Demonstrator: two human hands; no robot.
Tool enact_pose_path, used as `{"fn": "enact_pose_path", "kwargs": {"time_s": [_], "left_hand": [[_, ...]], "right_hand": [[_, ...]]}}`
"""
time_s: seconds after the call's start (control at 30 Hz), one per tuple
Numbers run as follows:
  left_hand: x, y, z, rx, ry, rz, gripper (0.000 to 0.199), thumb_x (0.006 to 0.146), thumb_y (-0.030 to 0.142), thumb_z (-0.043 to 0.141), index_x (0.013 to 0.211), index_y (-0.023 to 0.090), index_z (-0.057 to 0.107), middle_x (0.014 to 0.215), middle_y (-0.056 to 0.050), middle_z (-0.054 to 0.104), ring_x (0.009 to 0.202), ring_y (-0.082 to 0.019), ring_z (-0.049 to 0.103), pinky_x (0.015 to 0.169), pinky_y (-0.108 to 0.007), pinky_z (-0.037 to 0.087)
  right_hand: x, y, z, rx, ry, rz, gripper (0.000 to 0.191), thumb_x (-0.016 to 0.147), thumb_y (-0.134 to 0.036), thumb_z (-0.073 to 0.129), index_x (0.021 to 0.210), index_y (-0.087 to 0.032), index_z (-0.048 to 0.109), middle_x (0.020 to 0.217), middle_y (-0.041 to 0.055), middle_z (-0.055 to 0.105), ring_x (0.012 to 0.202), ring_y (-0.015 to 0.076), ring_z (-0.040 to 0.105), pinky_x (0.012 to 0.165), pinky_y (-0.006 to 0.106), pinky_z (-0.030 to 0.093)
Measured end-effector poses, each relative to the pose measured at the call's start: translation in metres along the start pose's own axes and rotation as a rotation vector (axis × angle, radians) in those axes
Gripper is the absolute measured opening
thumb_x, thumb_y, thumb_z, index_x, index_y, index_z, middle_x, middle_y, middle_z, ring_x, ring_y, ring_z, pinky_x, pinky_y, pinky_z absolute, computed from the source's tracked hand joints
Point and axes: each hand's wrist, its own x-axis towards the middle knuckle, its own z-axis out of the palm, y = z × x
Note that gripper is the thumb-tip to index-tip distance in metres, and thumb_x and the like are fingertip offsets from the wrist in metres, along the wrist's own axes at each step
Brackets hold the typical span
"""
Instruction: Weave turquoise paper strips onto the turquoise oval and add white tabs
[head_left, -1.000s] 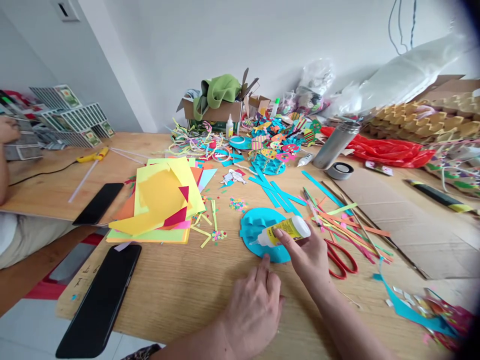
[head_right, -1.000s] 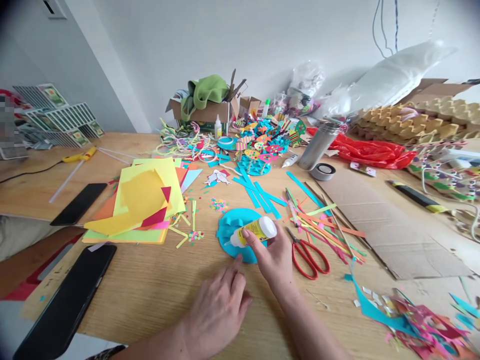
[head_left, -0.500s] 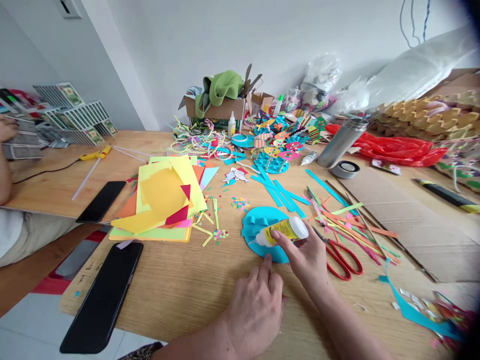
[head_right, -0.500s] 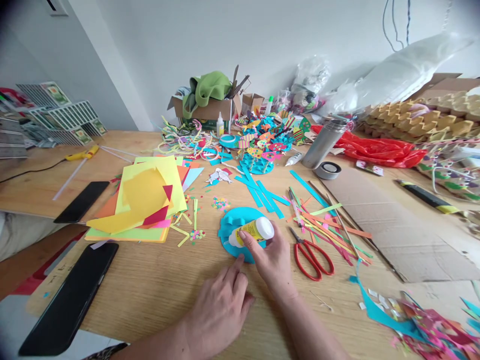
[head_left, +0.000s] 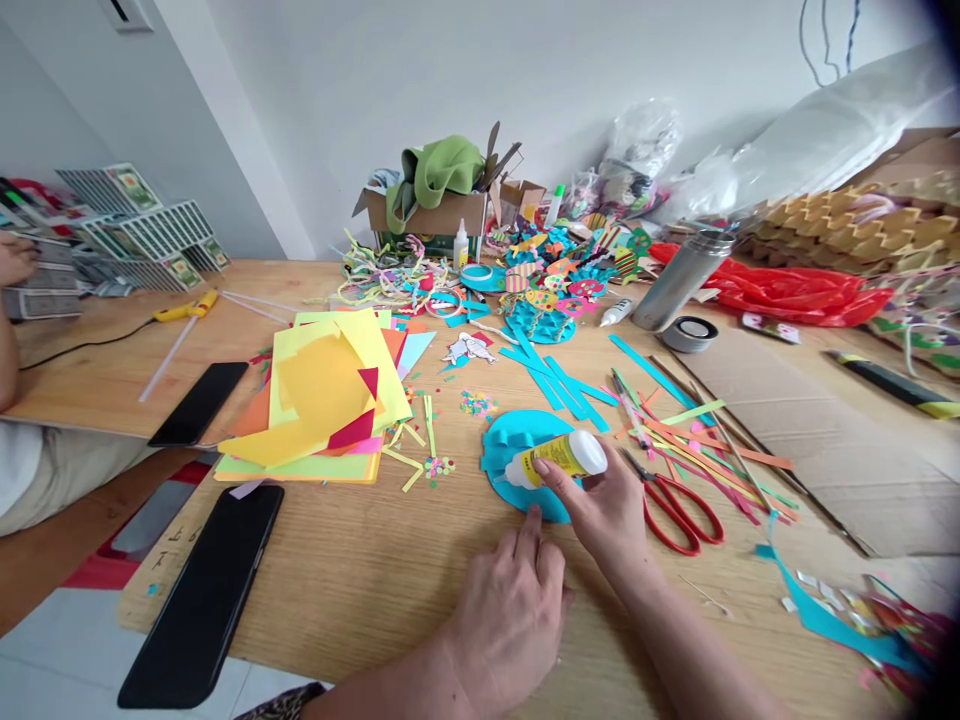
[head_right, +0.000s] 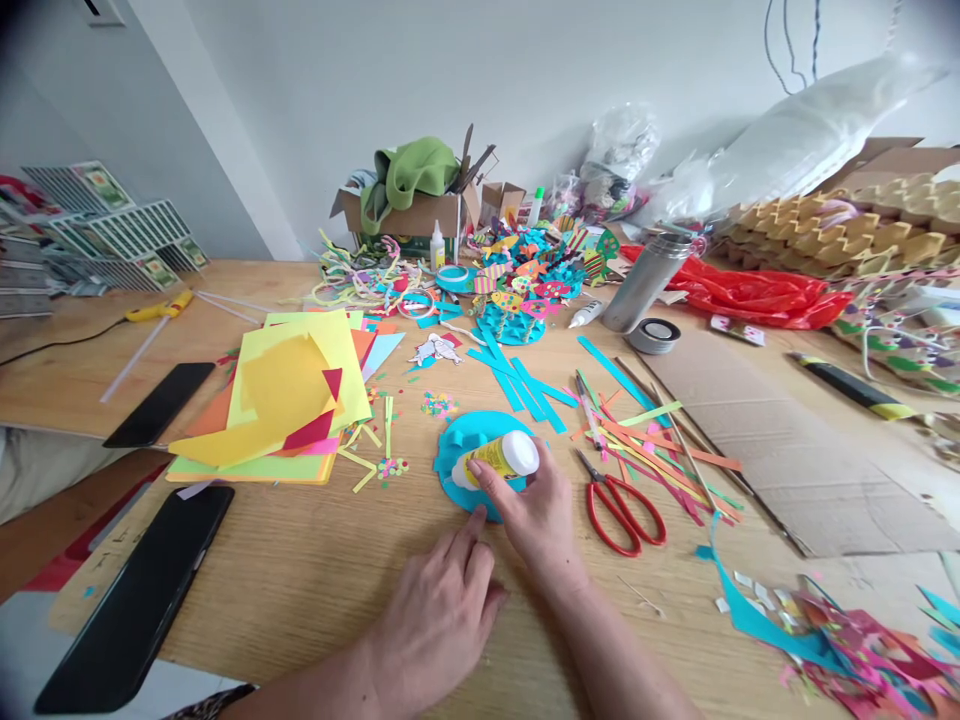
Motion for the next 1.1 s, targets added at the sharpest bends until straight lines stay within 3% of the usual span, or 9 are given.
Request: {"fn": "enact_pose_path", "kwargs": {"time_s": [0.83, 1.1], "left_hand": [[-0.001, -0.001, 0.001, 0.008, -0.010, 0.004, 0.013, 0.090, 0.023, 0.051, 0.101, 0.016, 0.052, 0.135, -0.018, 0.054, 0.101, -0.027, 0.064, 0.071, -0.041, 0.059], [0.001, 0.000, -0.003, 0.002, -0.048, -0.001, 0.012, 0.090, 0.024, 0.052, 0.099, 0.016, 0.052, 0.139, -0.019, 0.051, 0.100, -0.028, 0.065, 0.069, -0.040, 0.058]], "right_hand": [[0.000, -0.004, -0.004, 0.001, -0.037, -0.022, 0.035, 0.069, -0.048, 0.075, 0.074, -0.020, 0.055, 0.062, -0.0027, 0.058, 0.052, 0.0127, 0.051, 0.046, 0.024, 0.041], [0.012, -0.001, -0.020, 0.263, 0.014, 0.184, 0.034, 0.069, -0.048, 0.076, 0.076, -0.019, 0.060, 0.066, 0.0010, 0.064, 0.058, 0.0171, 0.058, 0.050, 0.028, 0.046]]}}
